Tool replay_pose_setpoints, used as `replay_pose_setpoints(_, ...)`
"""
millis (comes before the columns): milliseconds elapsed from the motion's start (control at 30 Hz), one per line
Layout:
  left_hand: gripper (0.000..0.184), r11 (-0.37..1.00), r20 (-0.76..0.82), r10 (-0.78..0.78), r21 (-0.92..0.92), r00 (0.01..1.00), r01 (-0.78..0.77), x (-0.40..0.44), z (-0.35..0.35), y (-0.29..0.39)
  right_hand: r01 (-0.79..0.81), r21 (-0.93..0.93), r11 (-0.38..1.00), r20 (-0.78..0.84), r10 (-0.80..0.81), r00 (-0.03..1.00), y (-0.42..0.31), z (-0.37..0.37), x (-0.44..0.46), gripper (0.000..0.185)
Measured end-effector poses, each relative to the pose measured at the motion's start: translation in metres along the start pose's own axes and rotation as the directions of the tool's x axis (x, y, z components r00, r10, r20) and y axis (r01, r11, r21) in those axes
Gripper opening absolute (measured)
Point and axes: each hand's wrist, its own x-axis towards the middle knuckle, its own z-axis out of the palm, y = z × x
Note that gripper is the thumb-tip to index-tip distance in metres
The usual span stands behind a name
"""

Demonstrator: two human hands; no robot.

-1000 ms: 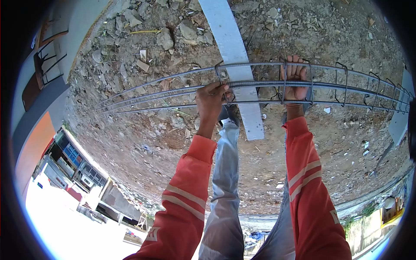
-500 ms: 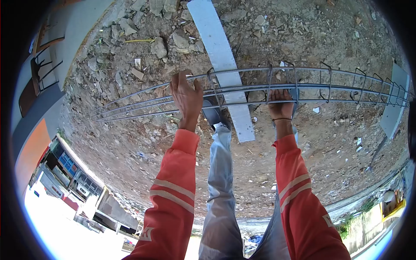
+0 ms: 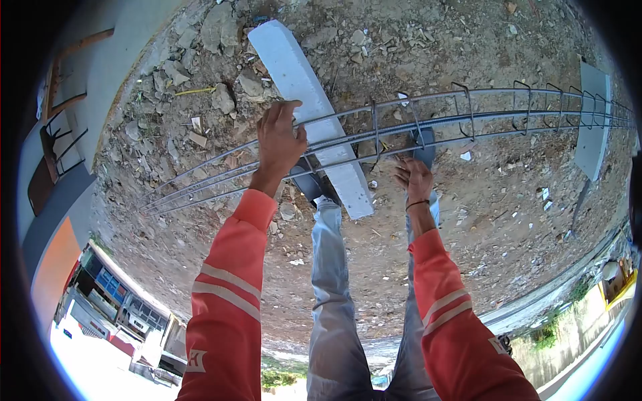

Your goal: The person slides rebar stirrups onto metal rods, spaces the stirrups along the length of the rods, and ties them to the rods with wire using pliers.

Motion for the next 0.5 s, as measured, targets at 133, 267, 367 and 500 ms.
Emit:
replay_pose_setpoints(133,0.039,0.935,0.018,0.198,-0.303,0.98,-0.183,0.034,0.032,0.085,0.339,-0.736,0.586,-0.088,-0.58,0.81,-0.037,0.006,-0.017,0.014)
replay_pose_setpoints(267,0.027,0.933,0.126,0.154,-0.344,0.98,-0.103,0.06,0.081,0.087,0.515,-0.818,0.254,0.135,-0.787,0.602,-0.07,0.032,-0.001,0.013)
replay_pose_setpoints(367,0.02,0.932,0.183,0.184,-0.345,0.966,-0.113,0.065,0.069,0.087,0.439,-0.858,0.266,0.154,-0.681,0.715,-0.075,0.041,0.005,0.014)
replay_pose_setpoints(500,0.019,0.95,0.216,0.172,-0.295,0.961,-0.104,0.06,0.066,0.067,0.472,-0.825,0.312,0.177,-0.651,0.738,-0.07,0.041,0.001,0.012)
